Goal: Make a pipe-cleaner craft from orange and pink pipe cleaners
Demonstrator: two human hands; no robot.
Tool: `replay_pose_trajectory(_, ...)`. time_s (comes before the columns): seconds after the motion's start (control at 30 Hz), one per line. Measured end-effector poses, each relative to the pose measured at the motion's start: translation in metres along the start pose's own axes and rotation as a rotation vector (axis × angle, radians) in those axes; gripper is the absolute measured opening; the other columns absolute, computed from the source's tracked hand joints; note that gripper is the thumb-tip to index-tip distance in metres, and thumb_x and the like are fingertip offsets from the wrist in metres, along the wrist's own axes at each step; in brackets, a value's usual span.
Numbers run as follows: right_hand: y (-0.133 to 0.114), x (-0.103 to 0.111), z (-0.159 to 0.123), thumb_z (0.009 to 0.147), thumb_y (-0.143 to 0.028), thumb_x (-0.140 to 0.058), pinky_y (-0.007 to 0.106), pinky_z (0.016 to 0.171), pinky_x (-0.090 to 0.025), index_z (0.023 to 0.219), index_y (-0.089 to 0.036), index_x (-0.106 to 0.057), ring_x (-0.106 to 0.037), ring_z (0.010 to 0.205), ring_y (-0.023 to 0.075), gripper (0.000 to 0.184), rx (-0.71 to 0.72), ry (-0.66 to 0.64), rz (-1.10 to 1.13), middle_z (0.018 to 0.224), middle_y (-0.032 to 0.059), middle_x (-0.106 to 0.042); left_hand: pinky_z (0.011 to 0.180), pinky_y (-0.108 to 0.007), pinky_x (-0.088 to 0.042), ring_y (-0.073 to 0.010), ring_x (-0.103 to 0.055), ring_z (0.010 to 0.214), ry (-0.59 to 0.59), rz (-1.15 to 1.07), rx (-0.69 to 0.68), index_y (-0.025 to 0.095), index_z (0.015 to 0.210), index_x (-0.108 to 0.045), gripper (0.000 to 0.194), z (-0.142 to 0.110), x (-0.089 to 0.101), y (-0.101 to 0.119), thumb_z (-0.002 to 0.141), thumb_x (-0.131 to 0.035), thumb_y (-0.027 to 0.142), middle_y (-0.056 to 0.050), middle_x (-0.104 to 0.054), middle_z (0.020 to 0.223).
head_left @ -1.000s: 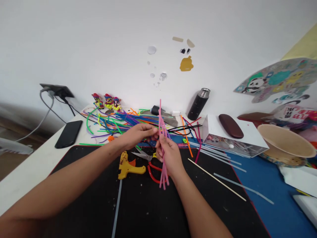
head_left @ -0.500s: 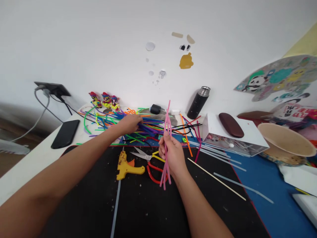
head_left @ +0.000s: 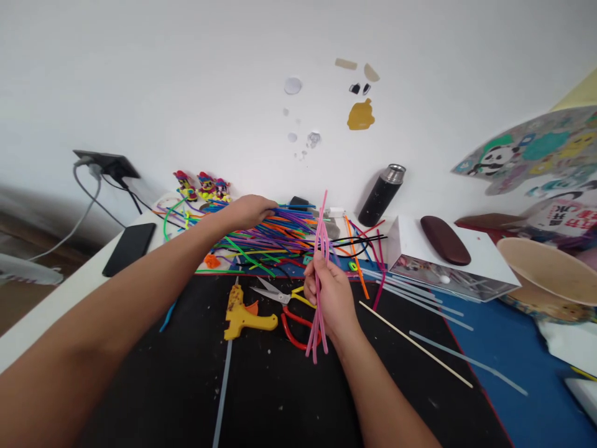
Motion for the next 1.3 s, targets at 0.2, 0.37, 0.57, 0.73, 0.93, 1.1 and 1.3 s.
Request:
replay_pose_trajectory(0.2,0.002,0.0,0.0,0.078,-0.075,-0.08,0.02,0.038,-0.025,0.068,-0.018,-0.062,-0.036,0.037,0.0058,0.06,-0.01,0.003,-0.006,0.047,-0.0081,-0.042,0.08,-0.031,-0.048,-0.0273,-0.073,0.097,-0.002,-0.09,0.038,0.022,0.117,-0.076,0.038,0.009,-0.012,0.0,0.1,-0.044,0.033,-0.009,-0.081,0.107)
replay_pose_trajectory(0.37,0.004,0.0,0.001,0.076,-0.076,-0.08,0.02,0.037,-0.025,0.068,-0.018,-0.061,-0.035,0.036,0.0056,0.061,-0.01,0.005,-0.006,0.046,-0.0083,-0.042,0.084,-0.031,-0.05,-0.0267,-0.073,0.101,-0.019,-0.081,0.026,0.022,0.118,-0.077,0.038,0.011,-0.02,0.0,0.101,-0.044,0.032,-0.01,-0.081,0.112)
replay_pose_trajectory(0.57,0.005,-0.001,0.001,0.077,-0.077,-0.078,0.019,0.037,-0.025,0.068,-0.019,-0.061,-0.035,0.036,0.0058,0.061,-0.015,0.004,-0.026,0.046,-0.0083,-0.042,0.099,-0.032,-0.05,-0.0277,-0.068,0.119,-0.094,-0.048,-0.1,0.031,0.141,-0.067,0.055,-0.002,-0.019,-0.001,0.086,-0.069,0.029,-0.007,-0.075,0.133)
replay_pose_trajectory(0.73,0.01,-0.002,0.0,0.078,-0.077,-0.077,0.019,0.036,-0.026,0.07,-0.019,-0.061,-0.034,0.036,0.0056,0.061,-0.011,-0.009,-0.056,0.046,-0.0088,-0.042,0.099,-0.036,-0.052,-0.0308,-0.068,0.121,-0.197,0.081,-0.077,0.025,0.15,-0.058,0.069,-0.016,-0.037,-0.003,0.082,-0.066,0.014,-0.015,-0.072,0.135)
replay_pose_trajectory(0.93,0.013,-0.004,0.0,0.083,-0.075,-0.075,0.019,0.037,-0.029,0.071,-0.019,-0.061,-0.037,0.035,0.0064,0.059,0.023,-0.044,-0.134,0.045,-0.0082,-0.044,0.094,-0.036,-0.053,-0.0305,-0.071,0.112,-0.105,0.048,0.018,0.019,0.133,-0.068,0.047,-0.012,-0.043,-0.011,0.086,-0.062,0.021,-0.015,-0.076,0.124)
replay_pose_trajectory(1.1,0.011,-0.004,-0.002,0.083,-0.077,-0.073,0.019,0.036,-0.028,0.071,-0.019,-0.062,-0.037,0.035,0.0065,0.061,0.024,-0.043,-0.137,0.045,-0.0081,-0.044,0.089,-0.034,-0.051,-0.0285,-0.072,0.107,-0.084,0.016,0.014,0.022,0.125,-0.072,0.038,-0.005,-0.031,-0.024,0.091,-0.056,0.029,-0.011,-0.078,0.12)
replay_pose_trajectory(1.3,0.011,-0.005,-0.002,0.085,-0.072,-0.075,0.019,0.036,-0.028,0.071,-0.019,-0.062,-0.037,0.035,0.0066,0.056,0.016,-0.045,-0.14,0.044,-0.0085,-0.043,0.082,-0.031,-0.049,-0.0254,-0.071,0.097,-0.059,-0.082,0.023,0.021,0.121,-0.073,0.037,-0.003,-0.013,-0.024,0.096,-0.05,0.034,-0.009,-0.079,0.112)
Point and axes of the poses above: each hand's wrist, its own z-axis towards the middle knuckle, its own x-axis out of the back of the hand, y = z × x, the point moved 6 cm from there along z, towards the middle knuckle
